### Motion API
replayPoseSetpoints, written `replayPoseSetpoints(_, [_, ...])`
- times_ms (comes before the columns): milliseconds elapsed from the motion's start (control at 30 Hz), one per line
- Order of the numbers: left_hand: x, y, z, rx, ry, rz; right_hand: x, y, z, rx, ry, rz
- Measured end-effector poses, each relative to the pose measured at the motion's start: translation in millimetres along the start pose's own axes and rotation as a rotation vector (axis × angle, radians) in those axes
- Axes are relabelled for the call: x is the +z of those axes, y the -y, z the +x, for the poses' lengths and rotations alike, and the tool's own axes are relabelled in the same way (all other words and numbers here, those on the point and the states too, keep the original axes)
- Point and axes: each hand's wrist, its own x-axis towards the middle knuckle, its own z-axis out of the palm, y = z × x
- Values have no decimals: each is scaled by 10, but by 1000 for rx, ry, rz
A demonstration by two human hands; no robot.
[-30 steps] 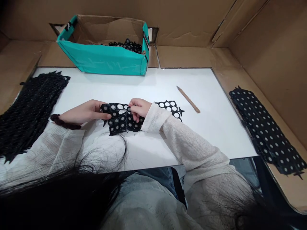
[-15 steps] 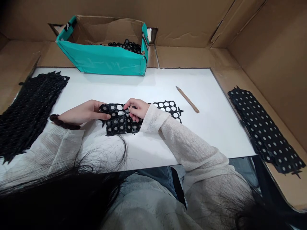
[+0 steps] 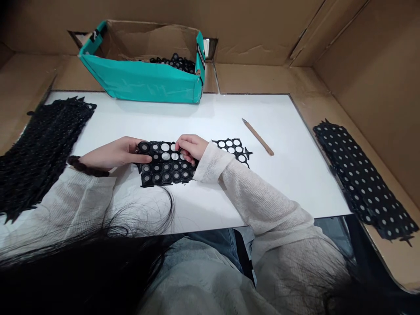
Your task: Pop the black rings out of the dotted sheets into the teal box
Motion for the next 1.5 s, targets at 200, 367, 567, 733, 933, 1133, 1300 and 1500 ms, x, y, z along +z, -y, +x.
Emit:
replayPoseSetpoints(200, [-27, -31, -31, 25, 49, 55, 39, 22, -18, -31, -23, -64])
replayPoseSetpoints(367, [-78, -42, -64, 85, 121, 111, 93, 111, -156, -247, -122, -296])
replayPoseSetpoints(567, [-45, -44, -38, 78, 109, 32, 383, 107, -312, -262, -108, -851])
replayPoseSetpoints(733, [-6, -54, -16, 96, 97, 69, 521, 32, -268, -210, -63, -1021])
replayPoseSetpoints(933, [10, 2, 10, 131, 86, 62, 533, 10, -253, -238, -113, -1174])
replayPoseSetpoints(1133, [49, -11, 41, 126, 117, 47, 486, 31, -255, -270, -26, -1161])
replayPoseSetpoints(1300, [43, -8, 59, 101, 148, 11, 414, 53, -204, -232, 36, -1048])
replayPoseSetpoints(1500, [12, -36, 19, 59, 179, -64, 354, 59, -207, -309, 24, -867])
